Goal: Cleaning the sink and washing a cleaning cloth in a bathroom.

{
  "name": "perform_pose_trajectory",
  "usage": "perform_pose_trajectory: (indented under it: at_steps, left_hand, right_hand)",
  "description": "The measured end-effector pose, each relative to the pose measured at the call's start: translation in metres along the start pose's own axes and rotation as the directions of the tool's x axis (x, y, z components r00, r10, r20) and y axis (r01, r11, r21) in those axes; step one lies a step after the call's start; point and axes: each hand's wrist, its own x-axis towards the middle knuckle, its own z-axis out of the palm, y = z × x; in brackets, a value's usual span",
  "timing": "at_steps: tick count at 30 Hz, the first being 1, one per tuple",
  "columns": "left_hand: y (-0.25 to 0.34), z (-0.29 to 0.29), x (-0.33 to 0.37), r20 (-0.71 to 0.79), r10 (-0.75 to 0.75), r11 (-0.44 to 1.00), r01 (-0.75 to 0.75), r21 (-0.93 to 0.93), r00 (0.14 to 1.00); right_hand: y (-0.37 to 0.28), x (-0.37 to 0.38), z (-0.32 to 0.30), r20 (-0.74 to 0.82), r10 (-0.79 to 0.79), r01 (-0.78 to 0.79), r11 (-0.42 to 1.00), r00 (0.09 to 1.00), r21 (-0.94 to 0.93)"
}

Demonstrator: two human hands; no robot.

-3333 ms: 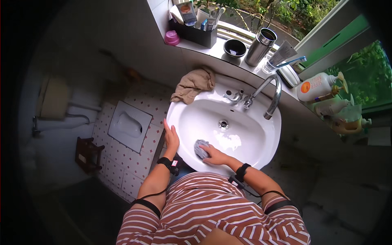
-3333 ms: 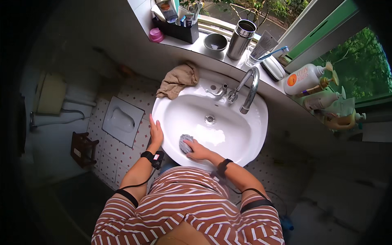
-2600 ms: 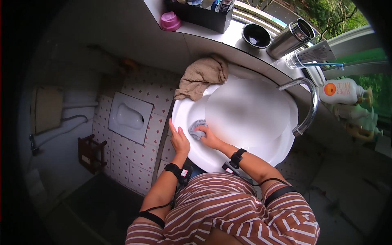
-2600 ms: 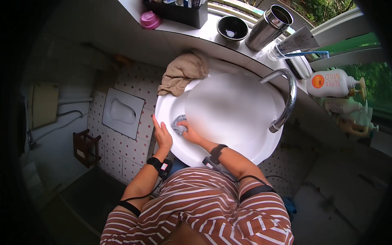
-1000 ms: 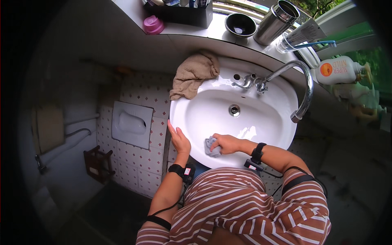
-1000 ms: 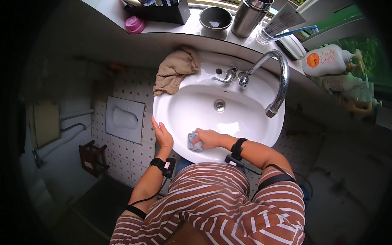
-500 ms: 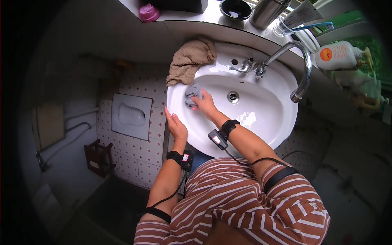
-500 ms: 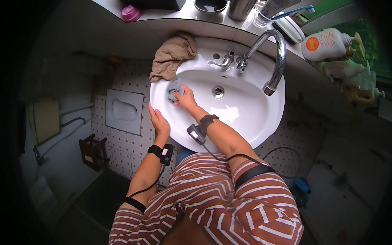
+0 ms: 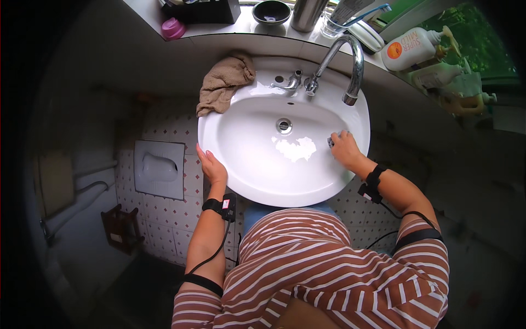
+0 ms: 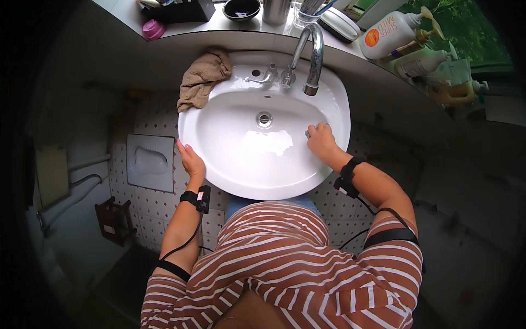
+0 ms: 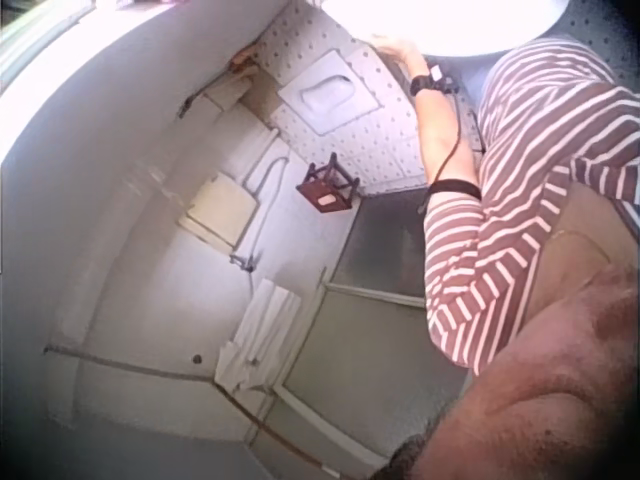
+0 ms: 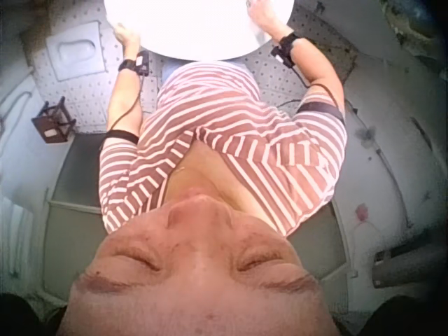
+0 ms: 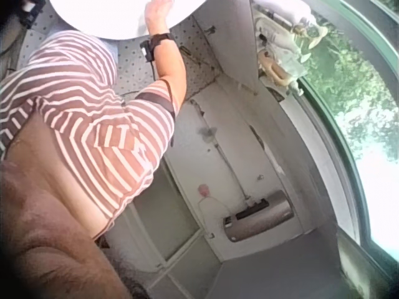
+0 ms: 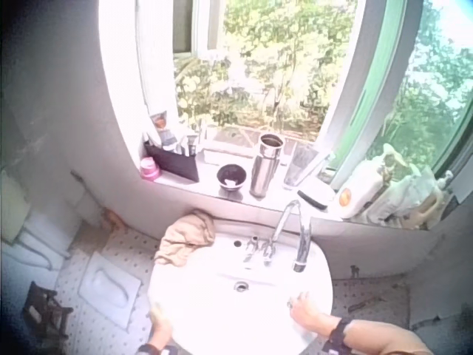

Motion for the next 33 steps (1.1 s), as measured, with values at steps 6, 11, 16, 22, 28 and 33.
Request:
perform_pose_trajectory:
  at_steps: [6,11,16,22,28,33]
  left_hand:
    - [0.003,-0.009,0.003,0.085,-0.058,0.985,0.043,0.166,0.995]
    - [-0.014,-0.024,0.009,0.237,-0.034,0.964,-0.031,0.263,0.971]
    - [-0.09,-0.04,0.003,0.29,-0.171,0.98,0.132,0.15,0.942]
    - [-0.204,-0.088,-0.04,0.271,-0.338,0.938,0.299,0.176,0.901]
    - [-0.127,-0.081,-0.125,0.306,-0.658,0.733,0.678,0.052,0.688]
    - [-0.137,-0.103,-0.168,0.387,-0.631,0.747,0.662,0.067,0.672]
  right_hand:
    - [-0.062,-0.001,-0.023,0.048,-0.157,0.055,0.594,0.986,0.802]
    - [-0.057,-0.035,-0.02,-0.249,-0.323,0.39,0.518,0.913,0.761]
    - [0.013,-0.1,0.017,-0.393,-0.102,0.192,0.961,0.914,0.197]
    - [0.067,-0.092,0.01,-0.592,0.32,-0.121,0.929,0.74,0.351]
    - [0.072,-0.059,0.036,-0.701,0.426,-0.174,0.898,0.572,0.403]
    - [0.058,-0.038,0.04,-0.579,0.438,-0.042,0.82,0.688,0.57]
